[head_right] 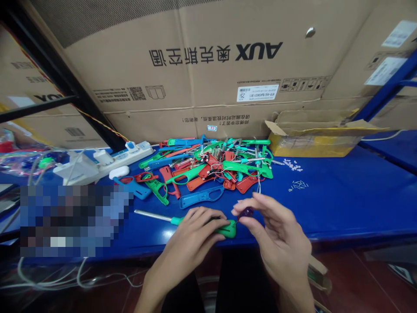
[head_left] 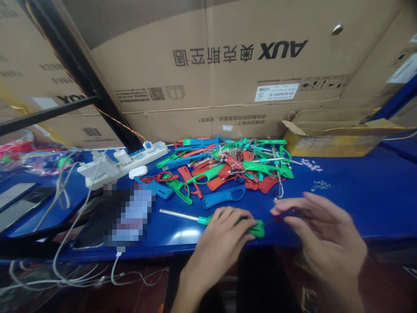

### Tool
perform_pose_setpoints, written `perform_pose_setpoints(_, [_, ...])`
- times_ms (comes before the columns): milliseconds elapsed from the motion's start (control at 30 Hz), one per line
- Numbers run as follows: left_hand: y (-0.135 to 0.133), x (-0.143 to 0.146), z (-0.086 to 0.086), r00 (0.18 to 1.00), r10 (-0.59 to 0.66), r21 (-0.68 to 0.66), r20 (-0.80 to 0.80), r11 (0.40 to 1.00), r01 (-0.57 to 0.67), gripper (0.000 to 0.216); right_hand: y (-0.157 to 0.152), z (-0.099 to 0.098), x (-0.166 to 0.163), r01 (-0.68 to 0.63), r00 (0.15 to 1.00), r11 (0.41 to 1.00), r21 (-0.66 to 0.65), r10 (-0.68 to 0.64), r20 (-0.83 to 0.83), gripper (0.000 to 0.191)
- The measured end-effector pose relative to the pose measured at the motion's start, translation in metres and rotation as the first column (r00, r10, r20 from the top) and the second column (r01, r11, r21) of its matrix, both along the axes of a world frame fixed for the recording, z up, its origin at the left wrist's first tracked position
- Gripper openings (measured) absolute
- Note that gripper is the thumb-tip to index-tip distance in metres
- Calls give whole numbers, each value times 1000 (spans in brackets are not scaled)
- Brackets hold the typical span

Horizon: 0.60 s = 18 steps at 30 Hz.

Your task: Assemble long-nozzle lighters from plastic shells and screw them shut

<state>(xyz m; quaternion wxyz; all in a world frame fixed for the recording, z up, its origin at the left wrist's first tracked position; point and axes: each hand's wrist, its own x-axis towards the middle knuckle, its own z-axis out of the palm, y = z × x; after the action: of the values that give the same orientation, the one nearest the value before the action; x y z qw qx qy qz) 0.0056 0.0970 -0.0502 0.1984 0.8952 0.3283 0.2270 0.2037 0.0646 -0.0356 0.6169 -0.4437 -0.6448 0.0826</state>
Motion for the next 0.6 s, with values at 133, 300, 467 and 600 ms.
perform_pose_setpoints(133, [0, 1, -1, 1000, 2, -5, -2, 1000, -2, 26, 5, 2, 2, 133, 984, 984, 117, -145, 102, 32])
perform_pose_setpoints(300, [1, 1, -3, 1000, -3, -15, 11, 1000, 3, 26, 0, 5, 7, 2, 946, 1000, -30, 7, 324, 41])
perform_pose_setpoints(467, [0, 1, -3, 1000, -2, 3, 10, 1000, 2, 26, 0, 5, 6, 67, 978, 998, 19, -70, 198, 35])
perform_pose_setpoints(600, [0, 1, -1, 1000, 12, -2, -1, 1000, -12, 26, 3, 9, 8, 28, 948, 999, -16, -21, 318, 31])
